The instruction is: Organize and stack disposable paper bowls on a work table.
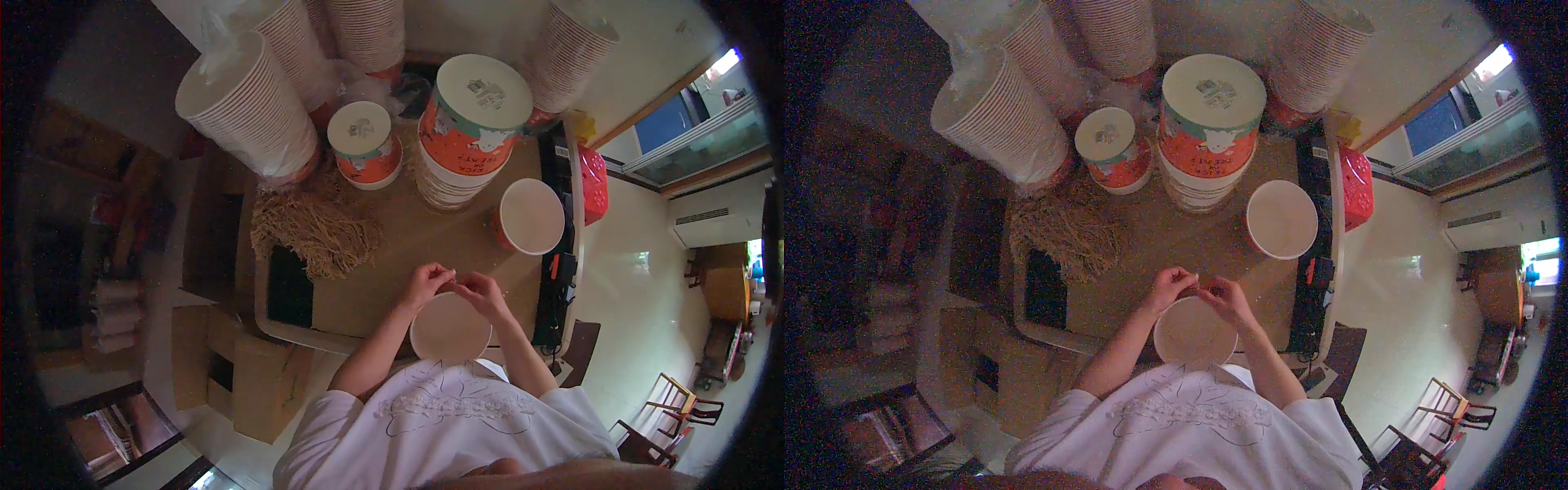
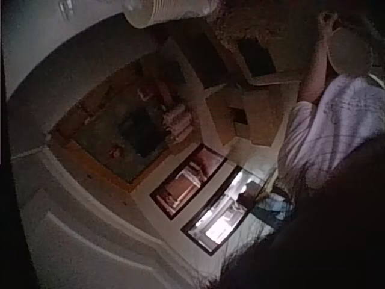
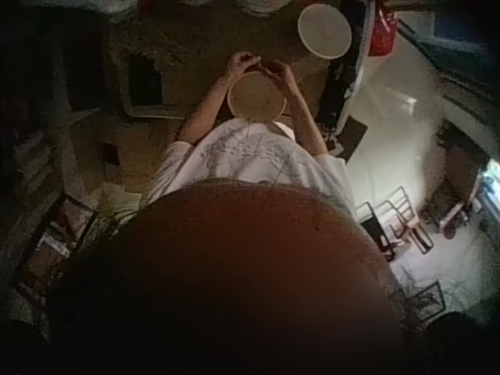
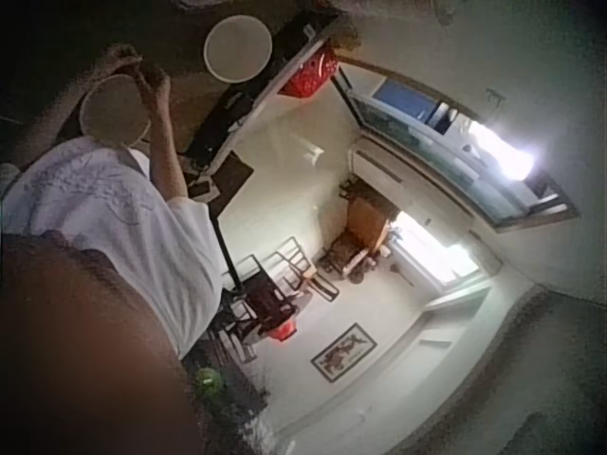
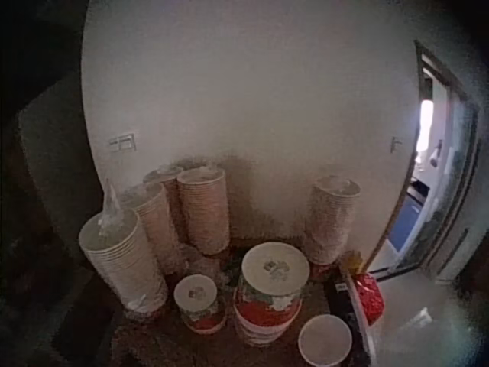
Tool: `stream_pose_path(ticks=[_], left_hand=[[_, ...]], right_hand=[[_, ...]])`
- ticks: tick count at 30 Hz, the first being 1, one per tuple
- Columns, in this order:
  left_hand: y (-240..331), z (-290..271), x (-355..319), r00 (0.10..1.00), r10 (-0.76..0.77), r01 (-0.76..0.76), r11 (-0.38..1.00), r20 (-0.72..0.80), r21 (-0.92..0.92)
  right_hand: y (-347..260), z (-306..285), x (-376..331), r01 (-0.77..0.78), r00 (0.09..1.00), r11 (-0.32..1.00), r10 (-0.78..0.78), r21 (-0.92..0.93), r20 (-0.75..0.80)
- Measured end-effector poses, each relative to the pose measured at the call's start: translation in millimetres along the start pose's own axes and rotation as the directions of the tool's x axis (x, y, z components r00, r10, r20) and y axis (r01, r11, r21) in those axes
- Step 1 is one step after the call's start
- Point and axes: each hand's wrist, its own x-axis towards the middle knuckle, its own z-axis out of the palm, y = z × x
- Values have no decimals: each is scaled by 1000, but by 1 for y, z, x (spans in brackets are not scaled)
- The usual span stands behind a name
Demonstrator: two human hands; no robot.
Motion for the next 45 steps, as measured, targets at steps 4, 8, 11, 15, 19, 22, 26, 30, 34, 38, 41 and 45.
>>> stream_pose_path(ticks=[4,8,11,15,19,22,26,30,34,38,41,45], left_hand=[[-2,-5,2,1000,-15,17,996,-24,91],[0,-8,2,1000,-7,4,993,21,115],[10,-9,-6,993,44,-50,998,108,49],[22,-12,-9,991,40,-53,993,129,101],[18,-12,-2,994,65,-75,991,90,111],[14,-12,1,991,88,-97,992,100,86],[14,-11,2,992,98,-101,994,82,29],[13,-10,1,997,-29,20,992,72,123],[-4,-15,5,998,-52,53,996,-16,74],[5,-14,3,999,-46,42,991,-30,-124],[9,-13,-1,993,-117,115,992,-32,-60],[3,-16,-3,993,-120,120,990,13,-71]], right_hand=[[-9,4,3,19,999,1000,-18,18,-32],[-12,4,5,17,999,999,-16,47,-30],[-17,2,4,-9,999,1000,8,-26,-54],[-16,3,1,22,1000,997,-21,68,-5],[-12,3,5,-70,996,996,73,-59,54],[-9,3,13,-75,995,994,79,-77,61],[-11,1,15,-102,993,982,109,-160,39],[-3,0,14,-74,997,990,74,-122,-6],[-26,8,6,-13,1000,994,15,-109,15],[-20,7,4,-61,998,997,61,-41,-3],[-9,4,6,-33,999,999,32,-32,-35],[-15,6,7,-96,995,993,95,-65,-19]])
